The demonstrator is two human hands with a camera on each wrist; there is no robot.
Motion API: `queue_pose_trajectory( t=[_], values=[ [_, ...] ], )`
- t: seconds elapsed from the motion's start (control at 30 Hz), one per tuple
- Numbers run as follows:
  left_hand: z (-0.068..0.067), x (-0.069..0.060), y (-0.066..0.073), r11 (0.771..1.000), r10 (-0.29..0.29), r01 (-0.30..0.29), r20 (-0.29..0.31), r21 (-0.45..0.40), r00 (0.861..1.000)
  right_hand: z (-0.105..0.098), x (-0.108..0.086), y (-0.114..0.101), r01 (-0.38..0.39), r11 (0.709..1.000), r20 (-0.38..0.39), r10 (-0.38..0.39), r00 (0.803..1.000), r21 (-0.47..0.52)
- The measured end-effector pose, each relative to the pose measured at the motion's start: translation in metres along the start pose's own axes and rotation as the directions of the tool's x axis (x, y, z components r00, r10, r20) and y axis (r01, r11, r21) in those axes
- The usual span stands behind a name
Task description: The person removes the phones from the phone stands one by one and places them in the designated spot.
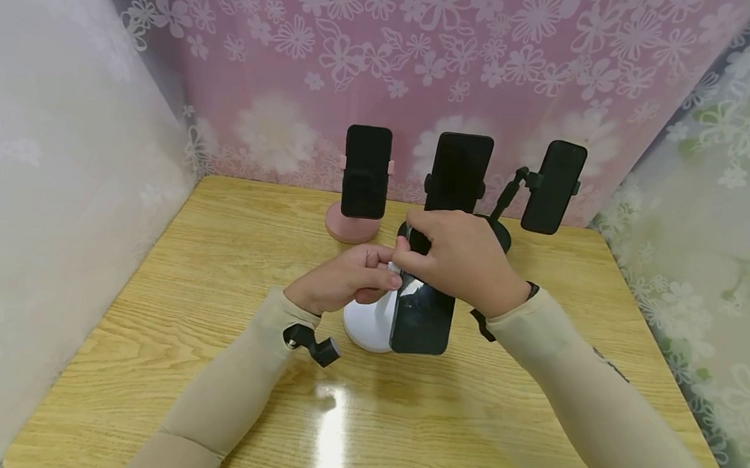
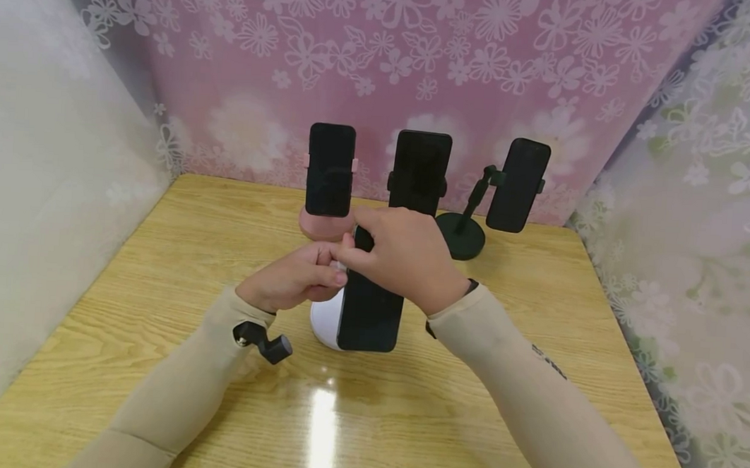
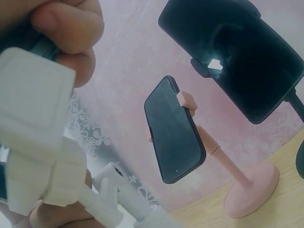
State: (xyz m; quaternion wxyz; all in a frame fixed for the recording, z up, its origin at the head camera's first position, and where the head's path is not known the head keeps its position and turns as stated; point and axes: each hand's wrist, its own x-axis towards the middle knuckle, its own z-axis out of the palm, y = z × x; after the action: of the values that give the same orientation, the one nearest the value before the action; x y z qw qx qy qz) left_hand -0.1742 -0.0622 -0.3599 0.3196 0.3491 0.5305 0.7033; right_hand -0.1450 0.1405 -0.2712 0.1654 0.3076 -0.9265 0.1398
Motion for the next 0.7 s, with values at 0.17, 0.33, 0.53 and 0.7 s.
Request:
queue_pose_trajectory(
  t=[0.17,0.33,0.53,0.7],
  values=[
    [-0.0003,0.0013,0.0002,1.000,-0.001,0.001,0.011,0.002,1.000,0.0000,-0.0016,0.0017,0.014,1.000,-0.027,-0.013,1.000,0.021],
    [-0.0006,0.0012,0.0008,1.000,-0.013,0.013,0.009,0.012,1.000,0.0004,-0.0018,0.0020,0.025,0.999,-0.046,-0.023,0.999,0.043],
    [0.0021,0.0007,0.0028,0.999,-0.029,0.030,-0.008,0.026,1.000,0.0011,-0.0027,0.0028,0.054,0.997,-0.068,-0.050,0.996,0.058],
    [0.0024,0.0005,0.0028,0.999,-0.020,0.021,-0.020,0.044,1.000,0.0022,-0.0031,0.0043,0.100,0.994,-0.087,-0.095,0.992,0.055]
  ],
)
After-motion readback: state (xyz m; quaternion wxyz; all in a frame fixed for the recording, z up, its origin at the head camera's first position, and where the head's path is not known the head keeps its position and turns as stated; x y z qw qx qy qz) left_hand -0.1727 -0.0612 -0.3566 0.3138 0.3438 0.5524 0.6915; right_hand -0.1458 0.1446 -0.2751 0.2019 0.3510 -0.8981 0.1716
